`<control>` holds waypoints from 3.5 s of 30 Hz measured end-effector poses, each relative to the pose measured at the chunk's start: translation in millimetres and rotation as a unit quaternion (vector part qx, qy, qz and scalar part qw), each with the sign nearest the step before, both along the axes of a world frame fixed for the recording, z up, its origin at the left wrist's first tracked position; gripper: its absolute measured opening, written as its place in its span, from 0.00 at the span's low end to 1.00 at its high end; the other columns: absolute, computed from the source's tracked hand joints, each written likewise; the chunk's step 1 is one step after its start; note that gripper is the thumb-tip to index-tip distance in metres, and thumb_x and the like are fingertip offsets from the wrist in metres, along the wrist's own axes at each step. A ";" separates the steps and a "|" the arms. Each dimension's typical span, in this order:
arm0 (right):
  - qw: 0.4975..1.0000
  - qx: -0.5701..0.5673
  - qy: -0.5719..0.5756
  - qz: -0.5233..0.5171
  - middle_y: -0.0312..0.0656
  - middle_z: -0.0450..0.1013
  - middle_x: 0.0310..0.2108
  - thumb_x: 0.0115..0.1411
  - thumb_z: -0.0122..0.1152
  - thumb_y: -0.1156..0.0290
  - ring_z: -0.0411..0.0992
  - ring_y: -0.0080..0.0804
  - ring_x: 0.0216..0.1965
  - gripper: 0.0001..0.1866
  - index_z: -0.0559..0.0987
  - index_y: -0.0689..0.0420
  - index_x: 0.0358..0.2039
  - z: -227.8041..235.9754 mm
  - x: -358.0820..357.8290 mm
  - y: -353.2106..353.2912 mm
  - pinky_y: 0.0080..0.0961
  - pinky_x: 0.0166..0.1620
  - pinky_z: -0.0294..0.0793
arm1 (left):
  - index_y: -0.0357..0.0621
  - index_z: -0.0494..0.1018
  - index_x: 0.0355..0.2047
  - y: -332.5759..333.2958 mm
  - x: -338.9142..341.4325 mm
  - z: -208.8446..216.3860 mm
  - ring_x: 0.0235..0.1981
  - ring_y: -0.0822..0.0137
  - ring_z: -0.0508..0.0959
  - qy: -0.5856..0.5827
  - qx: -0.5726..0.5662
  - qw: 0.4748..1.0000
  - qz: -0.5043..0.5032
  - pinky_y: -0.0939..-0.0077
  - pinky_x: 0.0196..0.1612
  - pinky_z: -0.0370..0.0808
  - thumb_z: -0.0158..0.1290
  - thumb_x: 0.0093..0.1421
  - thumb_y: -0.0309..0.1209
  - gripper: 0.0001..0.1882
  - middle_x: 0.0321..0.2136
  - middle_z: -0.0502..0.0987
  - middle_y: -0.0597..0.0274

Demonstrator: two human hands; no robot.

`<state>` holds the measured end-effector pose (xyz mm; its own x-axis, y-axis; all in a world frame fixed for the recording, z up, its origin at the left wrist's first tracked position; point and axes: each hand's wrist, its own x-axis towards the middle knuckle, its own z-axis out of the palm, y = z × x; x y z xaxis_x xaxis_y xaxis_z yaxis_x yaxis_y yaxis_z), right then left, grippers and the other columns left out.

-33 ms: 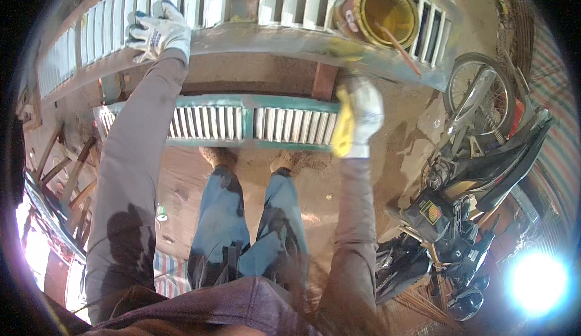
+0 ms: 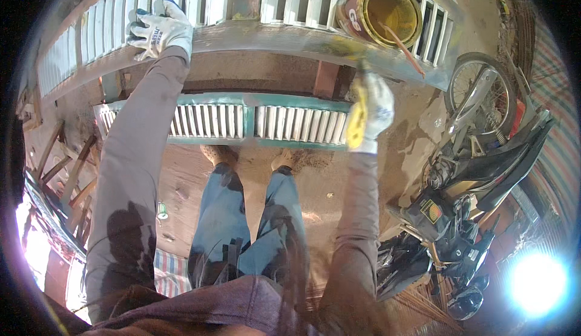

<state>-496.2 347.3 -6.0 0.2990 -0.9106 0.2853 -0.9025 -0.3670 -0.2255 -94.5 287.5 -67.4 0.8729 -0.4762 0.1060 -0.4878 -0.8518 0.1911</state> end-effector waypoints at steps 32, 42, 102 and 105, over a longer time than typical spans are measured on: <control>0.988 -0.041 0.083 0.126 0.34 0.75 0.43 0.51 0.65 0.67 0.74 0.36 0.44 0.18 0.80 0.45 0.45 -17.7 -11.9 -37.8 0.32 0.44 0.77 | 0.39 0.50 0.68 -7.7 2.1 1.0 0.67 0.31 0.43 -0.001 -0.036 0.999 -0.004 0.24 0.61 0.40 0.36 0.60 0.62 0.46 0.66 0.47 0.36; 0.992 0.006 0.055 0.113 0.36 0.75 0.44 0.50 0.64 0.69 0.74 0.38 0.42 0.23 0.78 0.42 0.49 -23.4 23.6 -21.4 0.30 0.43 0.76 | 0.37 0.50 0.68 -4.8 1.5 -3.3 0.68 0.30 0.42 0.021 -0.049 0.999 -0.011 0.24 0.61 0.39 0.34 0.61 0.61 0.46 0.66 0.47 0.34; 0.981 0.002 0.081 0.176 0.37 0.76 0.45 0.45 0.70 0.66 0.75 0.39 0.42 0.22 0.80 0.48 0.44 -11.4 64.6 -52.3 0.34 0.42 0.77 | 0.50 0.55 0.67 -14.5 -9.7 20.7 0.67 0.40 0.48 -0.004 0.010 0.998 0.057 0.29 0.62 0.46 0.42 0.62 0.55 0.38 0.65 0.54 0.47; 0.979 0.029 0.135 0.152 0.32 0.75 0.44 0.51 0.61 0.66 0.73 0.34 0.47 0.17 0.81 0.42 0.44 -28.5 67.6 -55.4 0.30 0.48 0.75 | 0.51 0.55 0.67 -15.2 -11.5 18.4 0.68 0.42 0.48 -0.027 0.033 0.997 0.057 0.29 0.62 0.46 0.42 0.62 0.56 0.37 0.66 0.54 0.48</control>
<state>-428.6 291.8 -34.6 0.6152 -0.7806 0.1103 -0.7837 -0.6208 -0.0223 -106.0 272.3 -49.0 0.9159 -0.3812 0.1257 -0.3948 -0.9122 0.1099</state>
